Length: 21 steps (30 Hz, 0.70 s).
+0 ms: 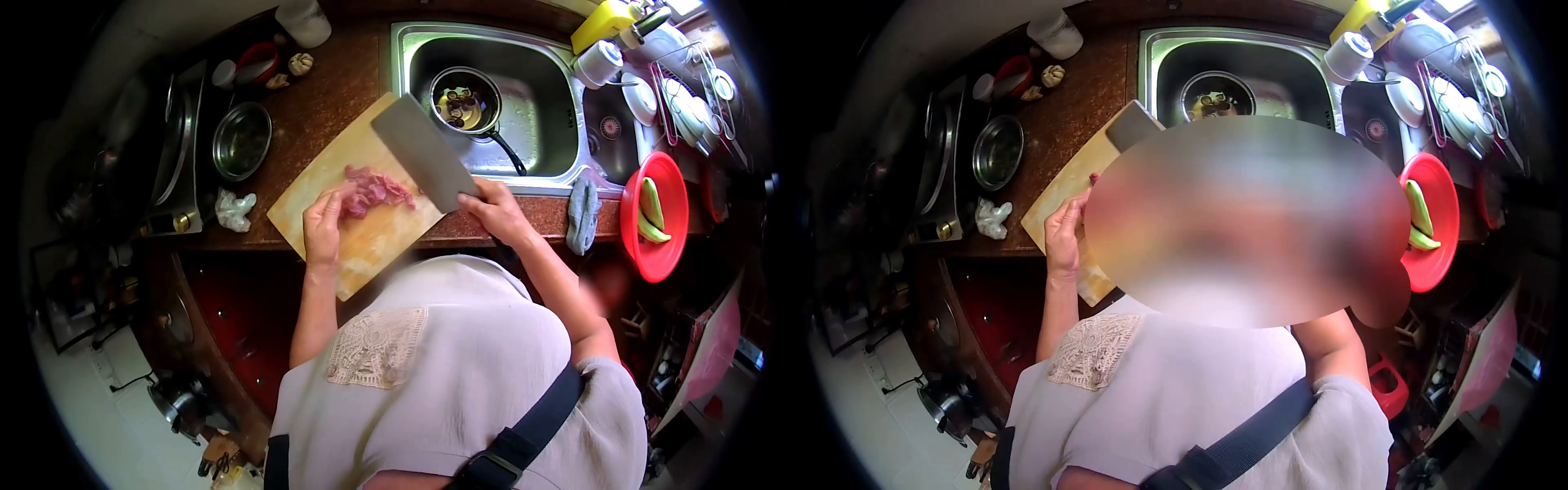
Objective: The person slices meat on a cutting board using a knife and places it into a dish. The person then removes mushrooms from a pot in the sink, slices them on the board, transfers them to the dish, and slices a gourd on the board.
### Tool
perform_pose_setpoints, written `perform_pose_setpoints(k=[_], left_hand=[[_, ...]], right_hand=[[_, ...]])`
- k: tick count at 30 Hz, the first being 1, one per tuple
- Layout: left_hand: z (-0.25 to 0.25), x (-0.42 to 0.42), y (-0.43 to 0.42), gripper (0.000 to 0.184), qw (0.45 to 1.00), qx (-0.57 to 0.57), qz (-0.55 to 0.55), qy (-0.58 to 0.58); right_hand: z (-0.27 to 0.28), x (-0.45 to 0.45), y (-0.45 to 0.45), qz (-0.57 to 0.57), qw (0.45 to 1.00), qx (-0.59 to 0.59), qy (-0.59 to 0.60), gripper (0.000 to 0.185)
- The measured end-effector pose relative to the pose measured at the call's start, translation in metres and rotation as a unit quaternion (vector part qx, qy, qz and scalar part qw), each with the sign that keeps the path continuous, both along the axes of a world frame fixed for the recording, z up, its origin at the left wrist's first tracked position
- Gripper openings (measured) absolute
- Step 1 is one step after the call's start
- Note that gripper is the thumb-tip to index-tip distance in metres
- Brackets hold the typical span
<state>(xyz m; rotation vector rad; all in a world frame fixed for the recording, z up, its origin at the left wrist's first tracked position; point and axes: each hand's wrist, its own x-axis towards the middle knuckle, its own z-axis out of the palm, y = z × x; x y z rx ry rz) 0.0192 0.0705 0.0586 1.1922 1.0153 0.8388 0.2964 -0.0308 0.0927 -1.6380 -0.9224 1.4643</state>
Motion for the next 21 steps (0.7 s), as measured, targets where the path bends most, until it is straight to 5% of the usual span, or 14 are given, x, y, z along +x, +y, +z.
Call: perform_pose_setpoints(k=[4,7,8,10,14,16,18,21], left_hand=[[-0.001,0.005,0.003,0.025,0.985,0.121,0.037,0.117],[0.018,0.027,0.008,0.031,0.907,0.341,0.078,0.233],[0.026,0.039,0.012,0.032,0.88,0.396,0.071,0.254],[0.04,0.075,0.015,0.032,0.889,0.407,0.031,0.207],[0.067,0.182,0.012,0.028,0.912,0.34,-0.208,0.101],[0.058,0.244,0.011,0.022,0.865,0.344,-0.349,0.105],[0.015,0.321,-0.002,0.018,0.869,0.228,-0.436,-0.053],[0.013,0.435,-0.008,0.029,0.836,-0.079,-0.542,-0.025]], right_hand=[[-0.002,0.016,-0.032,-0.05,0.998,0.023,-0.043,0.012],[0.002,0.027,-0.059,-0.101,0.988,0.043,-0.107,0.01],[-0.011,0.039,-0.071,-0.06,0.958,0.177,-0.218,0.007],[0.002,0.046,-0.096,-0.09,0.954,0.136,-0.253,0.005],[-0.007,0.064,-0.163,-0.144,0.923,0.137,-0.329,0.007],[-0.006,0.068,-0.193,-0.171,0.906,0.121,-0.368,0.01],[0.001,0.071,-0.223,-0.192,0.899,0.067,-0.389,0.01],[0.006,0.074,-0.258,-0.239,0.885,0.045,-0.398,0.006]])
